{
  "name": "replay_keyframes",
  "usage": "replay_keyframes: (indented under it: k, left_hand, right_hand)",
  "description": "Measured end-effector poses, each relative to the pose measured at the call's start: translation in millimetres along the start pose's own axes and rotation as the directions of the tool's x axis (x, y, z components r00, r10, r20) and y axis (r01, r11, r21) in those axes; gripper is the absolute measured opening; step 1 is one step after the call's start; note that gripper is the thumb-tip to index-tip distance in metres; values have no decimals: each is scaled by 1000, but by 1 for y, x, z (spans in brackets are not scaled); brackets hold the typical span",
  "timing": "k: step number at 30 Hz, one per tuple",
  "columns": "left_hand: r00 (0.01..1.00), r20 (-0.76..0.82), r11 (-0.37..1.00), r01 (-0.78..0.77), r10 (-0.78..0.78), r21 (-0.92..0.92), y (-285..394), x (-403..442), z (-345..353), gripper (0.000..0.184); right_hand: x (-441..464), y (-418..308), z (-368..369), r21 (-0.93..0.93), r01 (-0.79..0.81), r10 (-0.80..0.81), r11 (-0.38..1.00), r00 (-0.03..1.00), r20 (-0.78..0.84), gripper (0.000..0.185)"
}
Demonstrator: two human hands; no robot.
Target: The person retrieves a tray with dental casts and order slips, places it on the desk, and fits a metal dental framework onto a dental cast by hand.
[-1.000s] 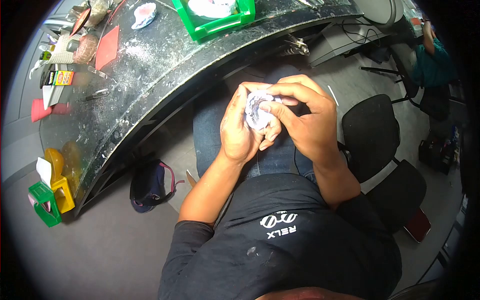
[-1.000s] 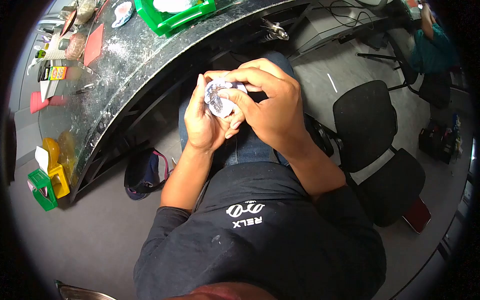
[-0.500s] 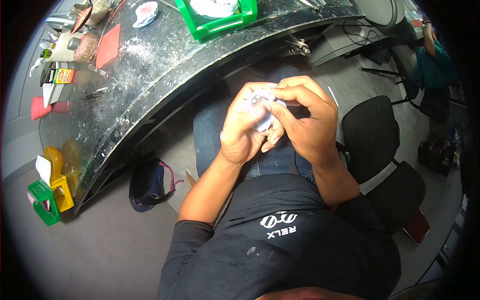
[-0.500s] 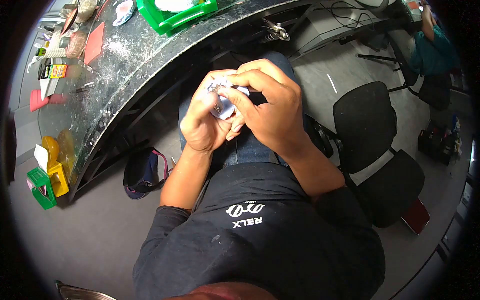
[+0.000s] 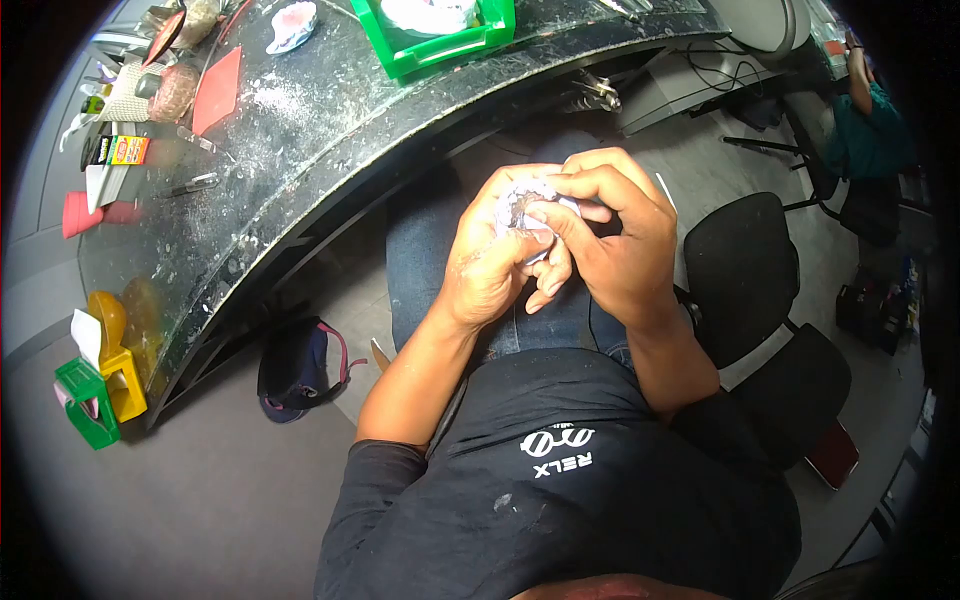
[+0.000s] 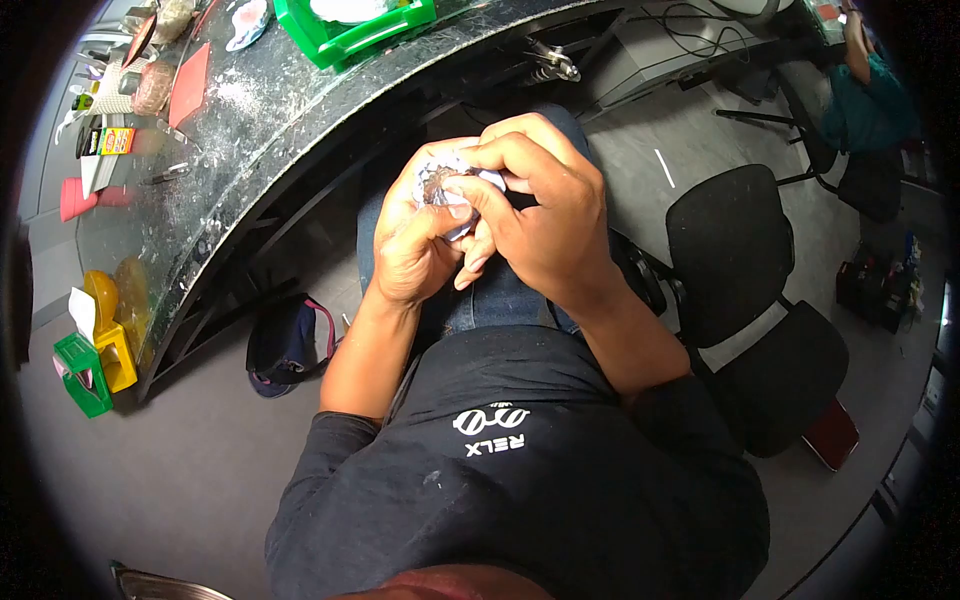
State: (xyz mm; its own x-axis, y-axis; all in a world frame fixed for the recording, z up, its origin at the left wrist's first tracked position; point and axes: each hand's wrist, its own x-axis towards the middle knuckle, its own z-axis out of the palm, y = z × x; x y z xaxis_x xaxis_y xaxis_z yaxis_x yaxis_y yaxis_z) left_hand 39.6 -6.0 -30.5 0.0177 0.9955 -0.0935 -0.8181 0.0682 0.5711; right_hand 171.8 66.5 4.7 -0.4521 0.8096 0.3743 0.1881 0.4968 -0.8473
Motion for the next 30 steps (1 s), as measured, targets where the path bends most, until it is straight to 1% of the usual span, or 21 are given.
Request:
replay_keyframes:
  k: [7, 9, 10, 12, 13, 15, 16, 19, 21, 23, 24, 26, 27, 29, 30]
  left_hand:
    - [1000, 0, 1000, 2, -2, 22, -2, 1, -1, 51]
    - [998, 4, 998, -61, 61, -4, -5, 2, -2, 53]
    - [998, 4, 998, -61, 61, -4, -6, 3, -5, 53]
    - [994, 59, 987, -82, 91, -139, -7, 3, -11, 57]
    - [994, 58, 987, -82, 90, -140, -7, 2, -12, 57]
    - [991, 67, 985, -120, 113, 127, -5, 2, -11, 58]
    - [991, 68, 985, -120, 112, 127, -7, 3, -12, 58]
    - [978, 124, 986, -166, 167, -14, -14, 6, -13, 57]
    - [980, 116, 987, -162, 162, -15, -14, 6, -12, 59]
    - [988, 50, 985, -143, 148, -94, -15, 5, -11, 58]
    - [988, 50, 985, -143, 148, -94, -15, 6, -11, 58]
    - [985, 23, 985, -171, 171, 14, -17, 5, -13, 56]
    - [985, 23, 986, -169, 169, 13, -17, 5, -12, 56]
    - [985, -48, 981, -163, 169, 109, -15, 4, -7, 55]
    - [985, -49, 981, -162, 168, 109, -15, 4, -8, 55]
  right_hand:
    - [1, 1, -1, -26, 4, -4, 1000, 1000, 11, 23]
    - [2, 2, -1, -33, -14, 15, 999, 999, 37, 20]
    - [2, 3, -2, -33, -14, 15, 999, 999, 37, 20]
    - [2, 5, -4, -30, 19, -17, 999, 997, 71, 22]
    - [2, 4, -4, -30, 18, -15, 999, 997, 72, 22]
    - [3, 3, -3, 19, -19, 18, 1000, 998, 57, 21]
    - [3, 4, -4, 18, -19, 18, 1000, 998, 56, 21]
    - [3, 6, -4, 2, -10, 10, 1000, 998, 55, 22]
    - [2, 10, -4, -6, 19, -19, 1000, 999, 48, 27]
    - [3, 7, -5, -20, 39, -38, 999, 997, 61, 30]
    - [3, 6, -5, -34, 59, -56, 998, 996, 73, 33]
    - [3, 4, -4, -39, 73, -69, 997, 995, 78, 37]
    - [3, 3, -3, -43, 87, -84, 995, 993, 83, 41]
    - [1, 2, -2, -71, 90, -84, 993, 993, 89, 43]
    - [0, 1, -2, -98, 93, -84, 991, 992, 96, 45]
